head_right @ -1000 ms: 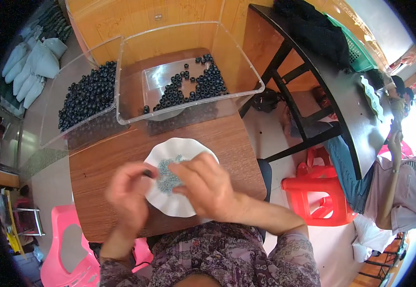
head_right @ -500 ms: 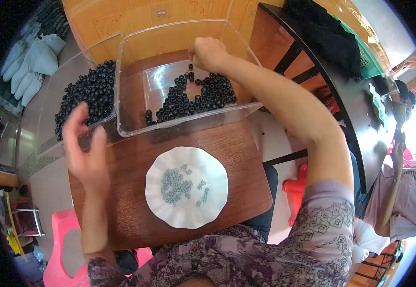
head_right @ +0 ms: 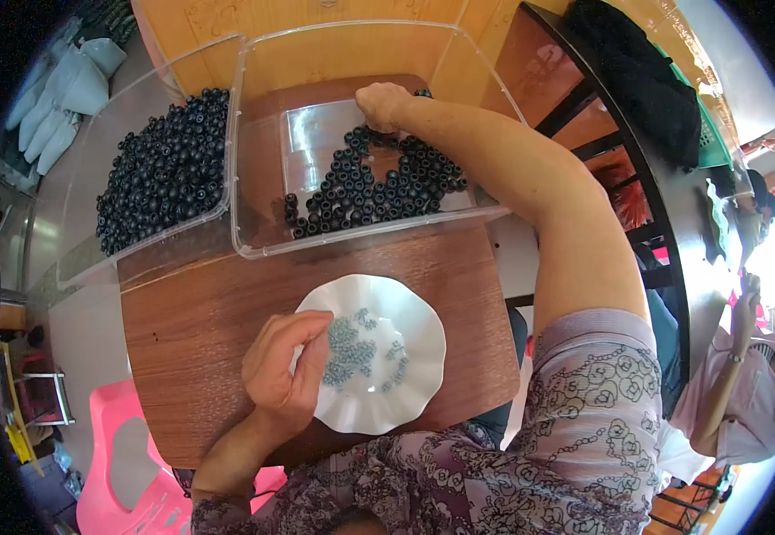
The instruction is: The recorder is assembling small parts by picking up light-blue decorative beads from a dish and placing them inside black circular components taken from a plastic bin.
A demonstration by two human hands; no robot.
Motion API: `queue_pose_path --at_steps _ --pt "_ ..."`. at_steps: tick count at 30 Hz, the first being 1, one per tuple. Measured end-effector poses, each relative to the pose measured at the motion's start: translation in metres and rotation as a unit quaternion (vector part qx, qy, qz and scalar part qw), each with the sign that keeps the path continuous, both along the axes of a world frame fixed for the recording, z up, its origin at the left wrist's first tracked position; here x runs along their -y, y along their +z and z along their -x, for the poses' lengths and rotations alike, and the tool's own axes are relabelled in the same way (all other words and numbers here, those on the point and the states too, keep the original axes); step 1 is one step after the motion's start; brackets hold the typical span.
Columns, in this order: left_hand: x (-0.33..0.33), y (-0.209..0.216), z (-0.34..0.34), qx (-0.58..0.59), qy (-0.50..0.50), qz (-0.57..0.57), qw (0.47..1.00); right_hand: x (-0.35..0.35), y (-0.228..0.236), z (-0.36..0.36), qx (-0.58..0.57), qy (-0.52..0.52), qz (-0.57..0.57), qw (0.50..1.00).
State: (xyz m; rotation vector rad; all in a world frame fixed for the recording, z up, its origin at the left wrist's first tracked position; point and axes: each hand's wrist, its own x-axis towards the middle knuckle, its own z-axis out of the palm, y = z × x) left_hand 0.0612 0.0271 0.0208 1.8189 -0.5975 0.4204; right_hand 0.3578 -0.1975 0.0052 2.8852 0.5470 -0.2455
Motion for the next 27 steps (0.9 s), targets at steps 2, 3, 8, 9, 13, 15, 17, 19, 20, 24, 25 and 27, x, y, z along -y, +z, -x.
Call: queue_pose_path --at_steps 2,3,8,9,13,15,17,19,20,24,25,27 --pt "0.0 -0.006 0.0 -0.02 0.005 -0.007 1.0 0.0 0.008 0.016 -0.032 0.043 -0.019 0.998" --pt "0.003 -0.009 0.0 -0.024 0.006 0.006 1.0 0.002 0.013 0.024 -0.062 0.085 -0.038 0.994" --pt "0.004 -0.012 0.007 -0.062 -0.014 0.017 0.998 0.0 0.055 0.07 -0.171 0.006 -0.247 0.954" --pt "0.003 -0.012 0.009 -0.094 -0.021 0.025 0.995 -0.002 0.07 0.086 -0.195 -0.037 -0.338 0.92" --pt "0.009 -0.005 0.014 -0.24 -0.051 0.201 0.948 -0.012 0.114 0.164 -0.214 -0.037 -0.538 0.815" --pt "0.007 0.014 0.013 -0.317 -0.087 0.22 0.918 -0.022 0.127 0.206 -0.196 -0.031 -0.58 0.79" --pt "0.008 0.021 0.009 -0.377 -0.104 0.3 0.87 -0.034 0.128 0.243 -0.166 -0.041 -0.617 0.768" --pt "0.012 0.02 0.008 -0.384 -0.113 0.343 0.85 -0.043 0.128 0.272 -0.139 -0.048 -0.632 0.761" --pt "0.014 0.024 0.01 -0.381 -0.147 0.405 0.818 -0.044 0.12 0.282 -0.113 -0.029 -0.643 0.757" --pt "0.02 0.019 0.019 -0.39 -0.187 0.503 0.748 -0.045 0.089 0.303 -0.019 0.034 -0.628 0.778" --pt "0.022 0.017 0.022 -0.395 -0.186 0.517 0.736 -0.045 0.082 0.307 0.032 0.054 -0.619 0.782" --pt "0.025 0.016 0.027 -0.407 -0.18 0.526 0.725 -0.046 0.07 0.313 0.081 0.073 -0.61 0.785"
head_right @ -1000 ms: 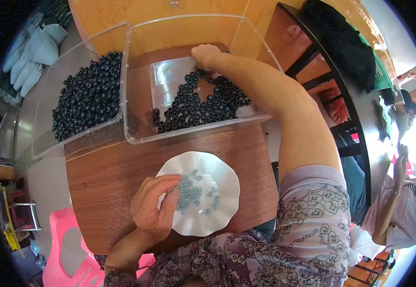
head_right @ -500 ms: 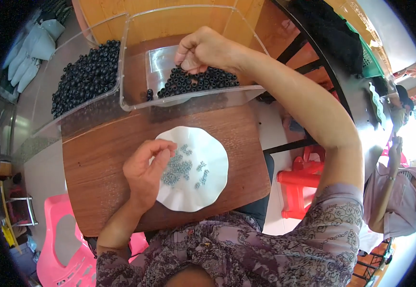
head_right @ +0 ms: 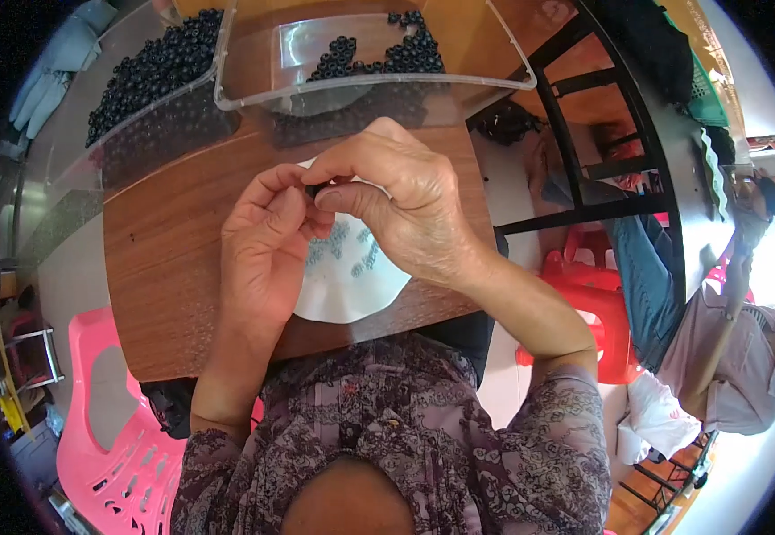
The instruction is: The recorder is assembling small parts by picking up light-blue decorative beads from a dish and placing them inside black circular components taken from a plastic bin.
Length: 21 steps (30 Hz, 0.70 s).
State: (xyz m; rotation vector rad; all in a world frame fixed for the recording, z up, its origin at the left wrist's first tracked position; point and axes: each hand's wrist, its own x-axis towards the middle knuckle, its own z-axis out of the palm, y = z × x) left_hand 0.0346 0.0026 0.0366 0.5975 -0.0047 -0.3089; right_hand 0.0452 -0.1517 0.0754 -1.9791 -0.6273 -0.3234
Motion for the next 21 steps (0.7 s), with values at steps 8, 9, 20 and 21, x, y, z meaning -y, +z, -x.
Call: queue_pose_path --at_steps 8,9,20,21 --pt "0.0 -0.021 0.015 -0.045 -0.011 0.011 0.999 -0.01 -0.026 0.021 0.107 -0.074 0.025 0.991" --pt "0.0 -0.022 0.017 -0.052 -0.012 0.013 0.998 -0.01 -0.028 0.023 0.127 -0.078 0.05 0.988" --pt "-0.008 -0.028 0.019 -0.028 -0.056 -0.074 0.995 -0.005 -0.035 0.031 0.112 -0.082 0.105 0.985" --pt "-0.008 -0.025 0.018 -0.02 -0.055 -0.087 0.994 -0.007 -0.033 0.032 0.109 -0.083 0.106 0.985"
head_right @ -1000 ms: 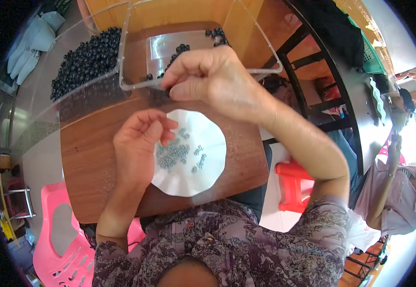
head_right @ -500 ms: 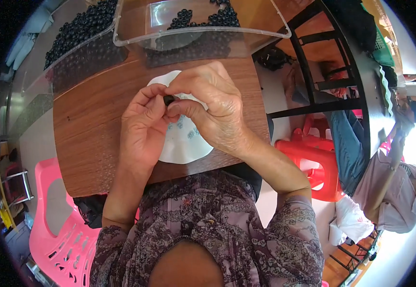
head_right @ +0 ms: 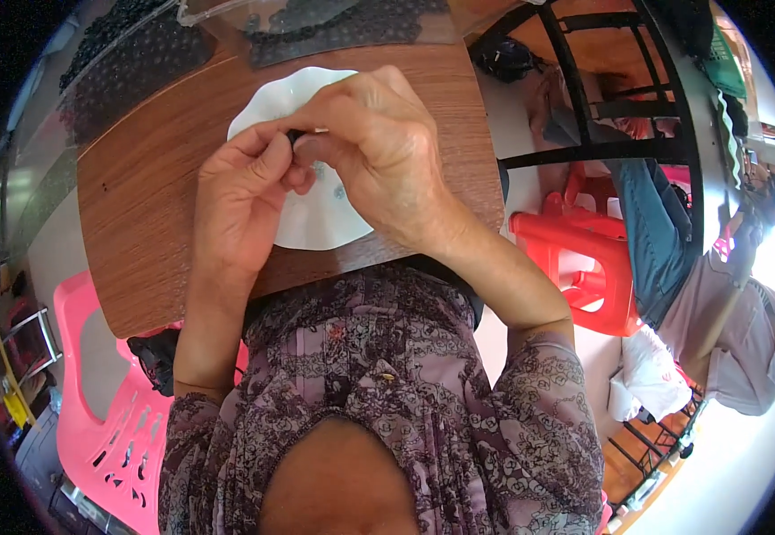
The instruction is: The recorder is assembling small parts by picking up light-blue decorative beads from a dish and placing them inside black circular components taken from a plastic bin.
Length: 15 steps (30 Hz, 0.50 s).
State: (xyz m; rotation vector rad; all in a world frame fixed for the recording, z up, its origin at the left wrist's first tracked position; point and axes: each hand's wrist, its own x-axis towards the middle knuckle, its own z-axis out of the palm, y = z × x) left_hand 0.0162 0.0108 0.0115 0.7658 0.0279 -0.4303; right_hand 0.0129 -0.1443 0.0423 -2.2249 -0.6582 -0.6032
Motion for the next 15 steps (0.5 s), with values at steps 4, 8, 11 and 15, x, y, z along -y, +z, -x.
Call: queue_pose_path --at_steps 4,8,11,15 --pt "-0.012 0.001 -0.007 0.021 0.001 -0.021 1.0 0.003 0.005 0.0 -0.144 -0.042 -0.15 0.977" --pt "-0.023 -0.008 -0.013 0.017 0.031 -0.016 0.999 0.026 -0.023 -0.001 -0.139 -0.069 -0.096 0.983" --pt "-0.027 -0.015 -0.013 0.013 0.045 -0.029 0.998 0.025 -0.038 0.003 -0.133 -0.075 0.029 0.988" --pt "-0.028 -0.021 -0.014 0.01 0.037 -0.022 0.999 0.015 -0.046 -0.005 -0.087 -0.085 0.087 0.989"
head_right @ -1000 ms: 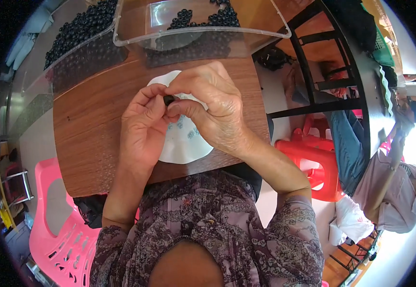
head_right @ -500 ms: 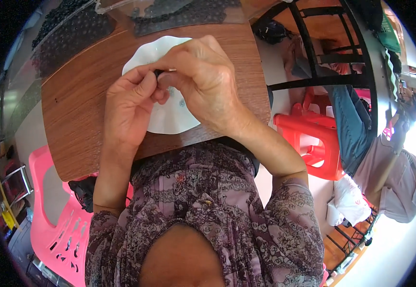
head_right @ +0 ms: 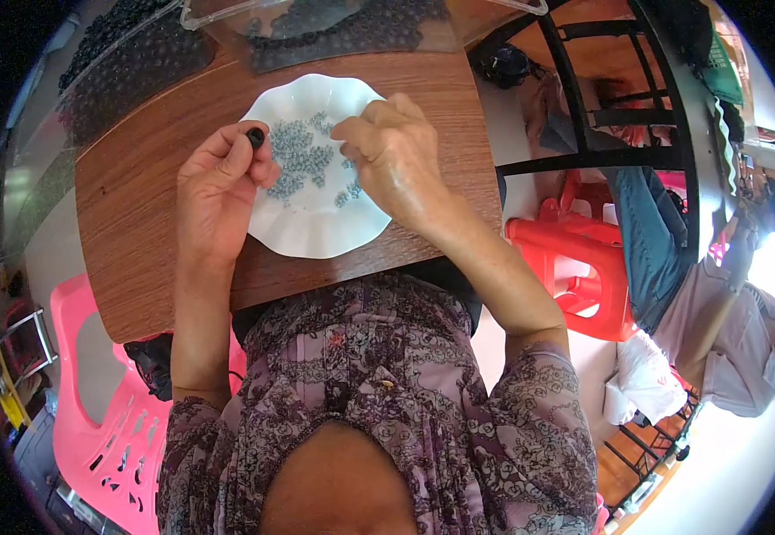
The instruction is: The recorder is assembling small parts by picking up light-blue decorative beads from a dish and placing them inside black circular components taken from a plastic bin.
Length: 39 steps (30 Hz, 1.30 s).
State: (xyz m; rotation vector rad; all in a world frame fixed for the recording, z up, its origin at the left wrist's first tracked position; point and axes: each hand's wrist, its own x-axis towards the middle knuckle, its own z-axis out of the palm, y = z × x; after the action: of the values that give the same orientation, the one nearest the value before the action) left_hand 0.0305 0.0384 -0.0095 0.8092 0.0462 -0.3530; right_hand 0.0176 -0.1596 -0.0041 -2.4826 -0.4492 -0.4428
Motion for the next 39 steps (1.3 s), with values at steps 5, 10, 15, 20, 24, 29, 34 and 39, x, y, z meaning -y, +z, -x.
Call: queue_pose_path --at_steps 5,10,15,20,24,29,34,39 --pt "0.0 -0.006 -0.004 0.009 -0.005 0.011 1.0 -0.005 -0.012 -0.011 0.033 0.051 0.1 0.993" --pt "-0.002 -0.009 -0.003 0.023 -0.02 0.02 0.999 0.002 0.002 -0.006 0.019 0.034 0.088 0.995" --pt "-0.001 -0.008 -0.004 0.021 -0.012 0.014 1.0 0.006 0.0 -0.003 0.034 0.017 0.086 0.996" --pt "-0.004 -0.009 -0.004 0.026 -0.023 0.039 0.999 0.007 0.007 0.004 -0.009 0.045 0.08 0.996" --pt "-0.004 -0.008 -0.002 0.029 -0.011 0.029 0.999 0.018 0.012 0.008 0.041 0.009 0.064 0.997" --pt "-0.003 -0.008 -0.001 0.029 -0.012 0.021 0.999 0.019 0.007 0.011 0.034 0.018 0.103 0.994" --pt "-0.004 -0.01 -0.002 0.032 -0.027 0.025 0.999 0.01 0.001 0.006 0.051 0.022 0.139 0.989" --pt "-0.004 -0.009 -0.002 0.037 -0.026 0.028 0.999 0.017 0.002 0.005 0.06 0.009 0.086 0.994"
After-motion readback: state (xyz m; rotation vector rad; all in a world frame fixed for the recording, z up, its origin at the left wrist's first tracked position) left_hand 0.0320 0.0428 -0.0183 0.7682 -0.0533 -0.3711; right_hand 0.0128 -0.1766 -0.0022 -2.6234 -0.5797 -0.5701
